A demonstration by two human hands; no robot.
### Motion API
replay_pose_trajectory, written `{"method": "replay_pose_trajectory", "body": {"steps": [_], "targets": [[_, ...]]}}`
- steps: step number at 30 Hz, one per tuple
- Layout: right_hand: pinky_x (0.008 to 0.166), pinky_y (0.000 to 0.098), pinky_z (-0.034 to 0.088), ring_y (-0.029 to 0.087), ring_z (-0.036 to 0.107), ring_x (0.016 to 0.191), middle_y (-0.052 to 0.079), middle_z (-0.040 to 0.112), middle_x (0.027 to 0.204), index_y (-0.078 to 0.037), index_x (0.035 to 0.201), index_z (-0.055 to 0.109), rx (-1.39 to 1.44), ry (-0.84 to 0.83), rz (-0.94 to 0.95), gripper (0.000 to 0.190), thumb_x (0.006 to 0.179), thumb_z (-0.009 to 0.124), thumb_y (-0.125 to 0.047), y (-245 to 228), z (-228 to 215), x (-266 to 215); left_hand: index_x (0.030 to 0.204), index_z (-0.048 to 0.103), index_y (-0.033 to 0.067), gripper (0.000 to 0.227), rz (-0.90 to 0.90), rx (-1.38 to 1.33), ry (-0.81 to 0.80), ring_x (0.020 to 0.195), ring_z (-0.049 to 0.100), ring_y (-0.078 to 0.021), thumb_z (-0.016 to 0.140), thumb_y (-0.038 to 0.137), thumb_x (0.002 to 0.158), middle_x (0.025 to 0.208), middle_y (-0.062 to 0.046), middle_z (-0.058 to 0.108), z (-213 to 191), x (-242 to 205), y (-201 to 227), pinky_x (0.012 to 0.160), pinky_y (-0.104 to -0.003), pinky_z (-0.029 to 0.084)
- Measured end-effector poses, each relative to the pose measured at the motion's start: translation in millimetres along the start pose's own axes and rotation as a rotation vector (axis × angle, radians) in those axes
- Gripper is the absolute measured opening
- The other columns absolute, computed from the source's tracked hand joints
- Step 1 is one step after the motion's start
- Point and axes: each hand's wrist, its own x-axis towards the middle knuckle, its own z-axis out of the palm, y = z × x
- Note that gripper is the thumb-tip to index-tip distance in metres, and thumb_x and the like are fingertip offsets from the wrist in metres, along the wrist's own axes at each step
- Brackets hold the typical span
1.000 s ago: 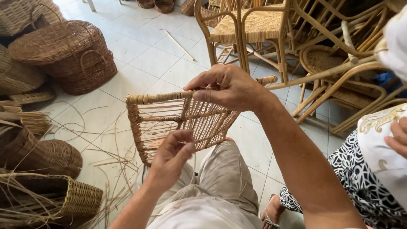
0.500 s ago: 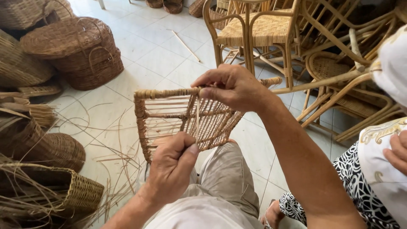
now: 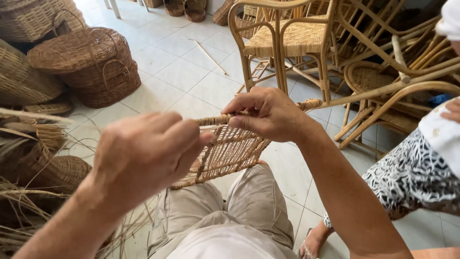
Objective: The person weaves rattan strips into a rectangular frame, threading the flexible material over and under the support ribs to create a mesh surface for furniture.
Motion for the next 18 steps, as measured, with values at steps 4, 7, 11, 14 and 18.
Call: {"method": "replay_pose_trajectory", "body": {"steps": [4, 7, 11, 14, 18], "targets": [[0.065, 0.0288, 0.047, 0.012, 0.056, 0.074, -0.002, 0.064, 0.08, -0.024, 0.111, 0.079, -0.198, 0.036, 0.025, 0.022, 0.091, 0.079, -0.032, -7.7, 4.0, -14.9, 0.08, 0.057, 0.0169, 0.041, -0.005, -0.016, -0.018, 0.043, 0.043, -0.0082, 0.066, 0.036, 0.114, 0.058, 0.006, 0.051, 1.7, 29.7, -16.0, 0.033, -0.029, 0.037], [0.067, 0.0311, 0.049, 0.014, 0.057, 0.077, -0.003, 0.07, 0.081, -0.02, 0.109, 0.078, -0.221, 0.059, -0.052, 0.022, 0.093, 0.077, -0.033, -13.6, 8.4, -27.6, 0.081, 0.059, 0.0151, 0.04, -0.075, -0.089, -0.049, 0.043, 0.05, -0.0138, 0.076, 0.039, 0.109, 0.06, 0.005, 0.056, 9.4, 46.8, -17.9, 0.032, -0.034, 0.038], [0.065, 0.0313, 0.047, 0.013, 0.057, 0.071, -0.007, 0.075, 0.079, -0.02, 0.105, 0.077, -0.274, 0.097, -0.165, 0.019, 0.097, 0.069, -0.036, -25.4, 14.4, -43.9, 0.076, 0.059, 0.016, 0.042, -0.186, -0.27, -0.117, 0.045, 0.048, -0.0133, 0.081, 0.04, 0.103, 0.053, 0.004, 0.051, 29.4, 48.8, -27.1, 0.044, -0.033, 0.041], [0.068, 0.0337, 0.049, 0.014, 0.061, 0.064, -0.003, 0.08, 0.084, -0.012, 0.106, 0.078, -0.288, 0.145, -0.222, 0.019, 0.094, 0.071, -0.026, -35.6, 23.3, -59.4, 0.073, 0.059, 0.0152, 0.038, -0.63, -0.69, -0.486, 0.05, 0.045, -0.01, 0.079, 0.034, 0.098, 0.059, 0.003, 0.054, 50.0, 36.7, -15.0, 0.039, -0.026, 0.038], [0.081, 0.0372, 0.052, 0.011, 0.075, 0.074, -0.001, 0.082, 0.102, -0.012, 0.116, 0.071, -0.311, 0.199, -0.228, 0.028, 0.091, 0.077, -0.023, -47.3, 43.8, -102.9, 0.069, 0.06, 0.0126, 0.038, -0.776, -0.989, -0.599, 0.051, 0.045, -0.0108, 0.08, 0.029, 0.097, 0.059, 0.001, 0.055, 44.2, 21.6, 15.2, 0.044, -0.027, 0.038]]}}
